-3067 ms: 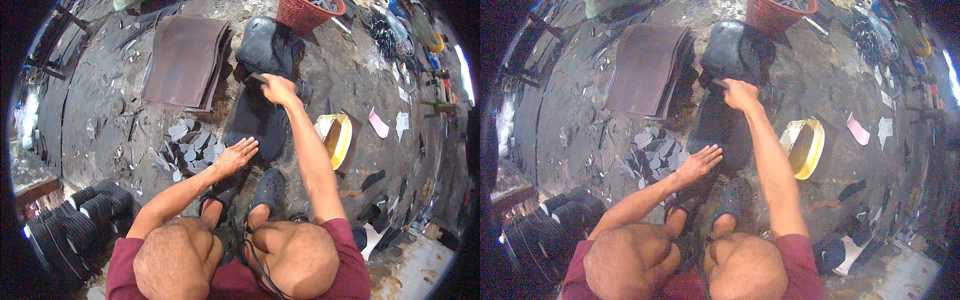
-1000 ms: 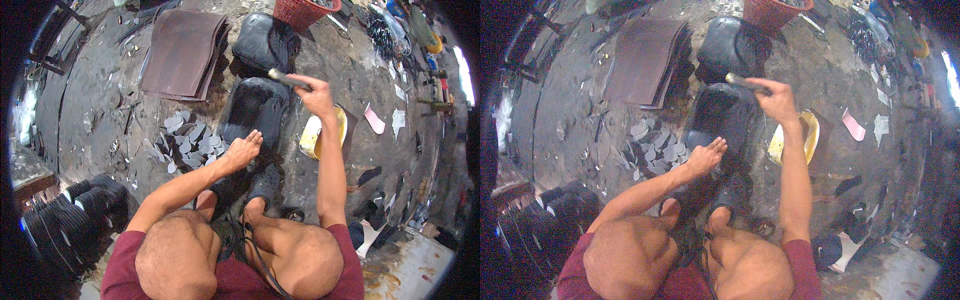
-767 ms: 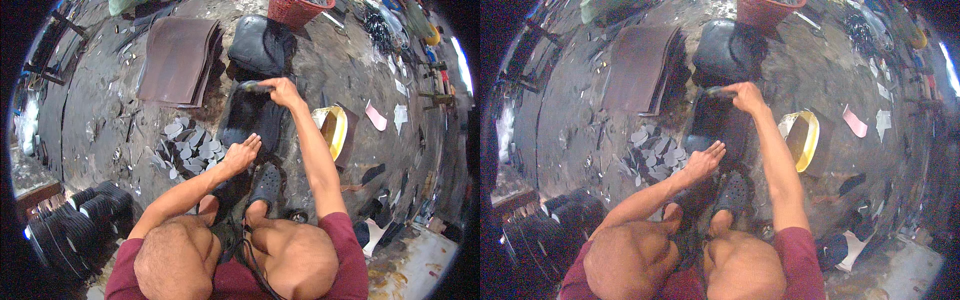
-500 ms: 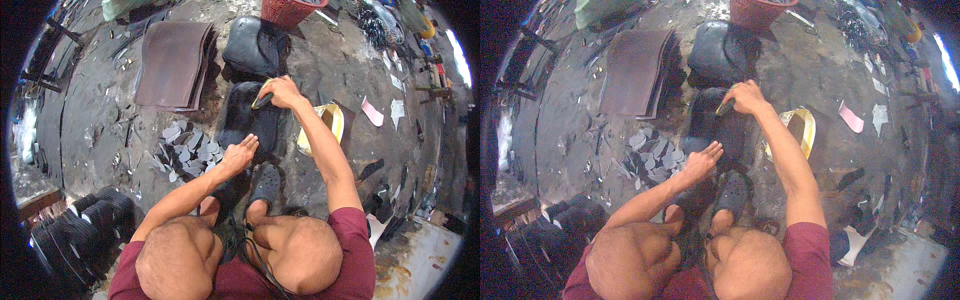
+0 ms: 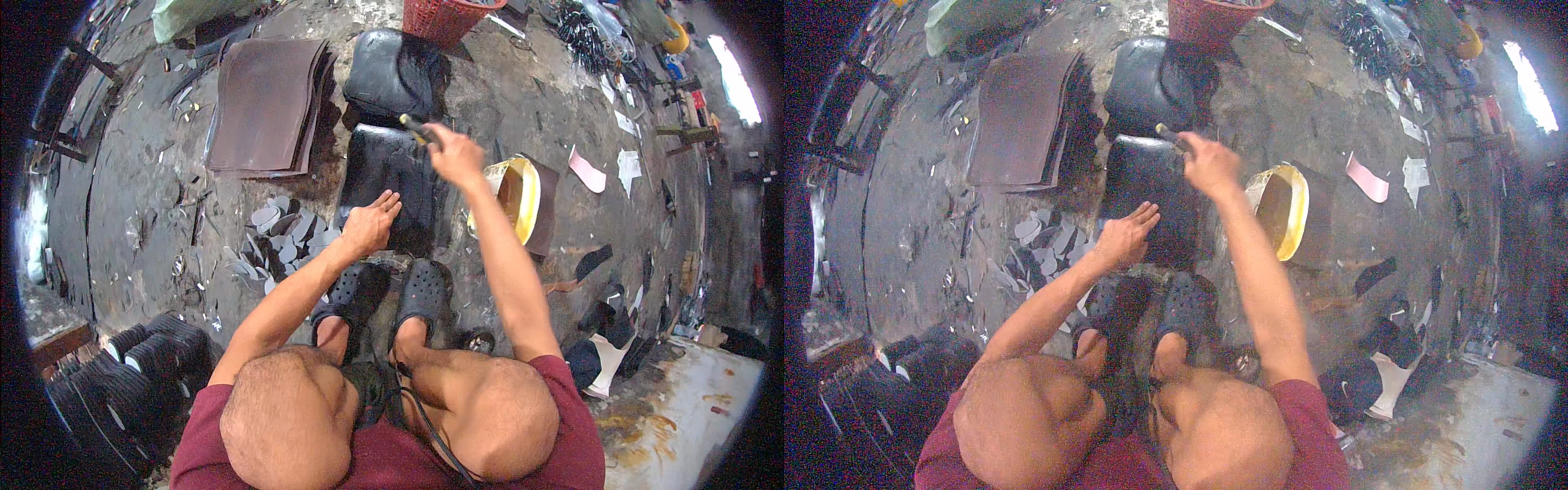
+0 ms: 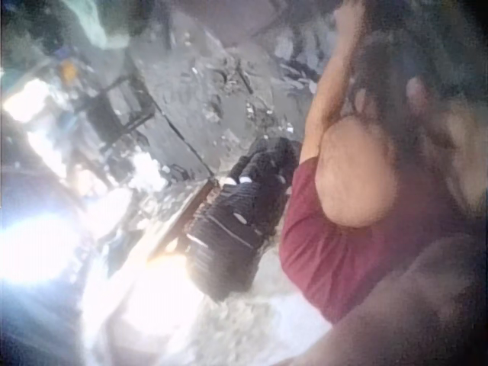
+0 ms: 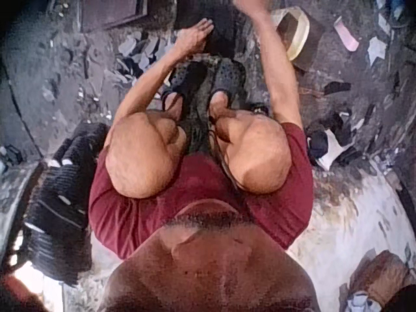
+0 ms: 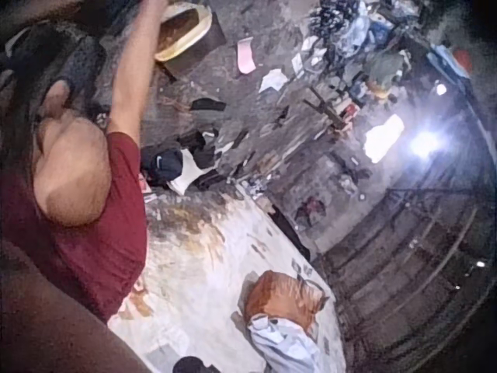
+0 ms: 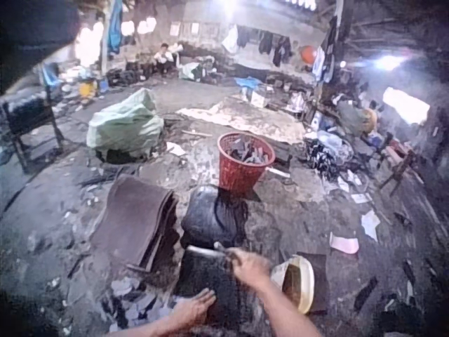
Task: The person repeatedly dips a brush into a yellow container and applies a liquid to black shoe parts on the floor. They handle the parts one at a time, turning them over and brushing different areas.
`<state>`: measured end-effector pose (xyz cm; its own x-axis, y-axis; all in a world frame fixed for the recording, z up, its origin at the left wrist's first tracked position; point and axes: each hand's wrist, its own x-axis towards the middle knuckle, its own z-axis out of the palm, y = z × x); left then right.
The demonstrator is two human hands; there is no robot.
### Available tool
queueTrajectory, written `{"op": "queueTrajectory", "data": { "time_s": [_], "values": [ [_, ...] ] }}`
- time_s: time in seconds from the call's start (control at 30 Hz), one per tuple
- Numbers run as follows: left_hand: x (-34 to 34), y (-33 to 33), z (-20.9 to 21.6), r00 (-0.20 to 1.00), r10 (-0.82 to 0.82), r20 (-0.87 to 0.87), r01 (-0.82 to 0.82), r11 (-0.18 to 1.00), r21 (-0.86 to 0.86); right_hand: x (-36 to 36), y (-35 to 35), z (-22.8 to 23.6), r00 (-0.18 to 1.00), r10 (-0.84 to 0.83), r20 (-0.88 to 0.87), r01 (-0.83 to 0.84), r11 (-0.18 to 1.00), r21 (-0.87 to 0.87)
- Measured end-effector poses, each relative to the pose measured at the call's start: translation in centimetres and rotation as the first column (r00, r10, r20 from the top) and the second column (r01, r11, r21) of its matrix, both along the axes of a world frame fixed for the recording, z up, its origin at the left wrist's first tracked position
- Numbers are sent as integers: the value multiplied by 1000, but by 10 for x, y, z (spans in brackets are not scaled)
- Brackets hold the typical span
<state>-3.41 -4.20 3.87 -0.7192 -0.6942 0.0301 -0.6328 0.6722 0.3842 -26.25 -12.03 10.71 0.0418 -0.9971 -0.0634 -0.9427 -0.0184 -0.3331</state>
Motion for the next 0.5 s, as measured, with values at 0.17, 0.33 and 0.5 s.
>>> {"op": "queueTrajectory", "data": {
  "time_s": [0.17,0.33,0.5],
  "values": [
    [0,2,10,993,10,119,-26,990,137,45,48,-30,967,212,-141,-207,977,51],
    [-6,-6,5,999,-14,-50,19,995,96,-1,-28,-9,997,-77,-20,77,996,32],
    [14,0,4,982,35,-187,-3,986,169,-1,4,-26,984,176,9,-176,976,131]
  ]
}}
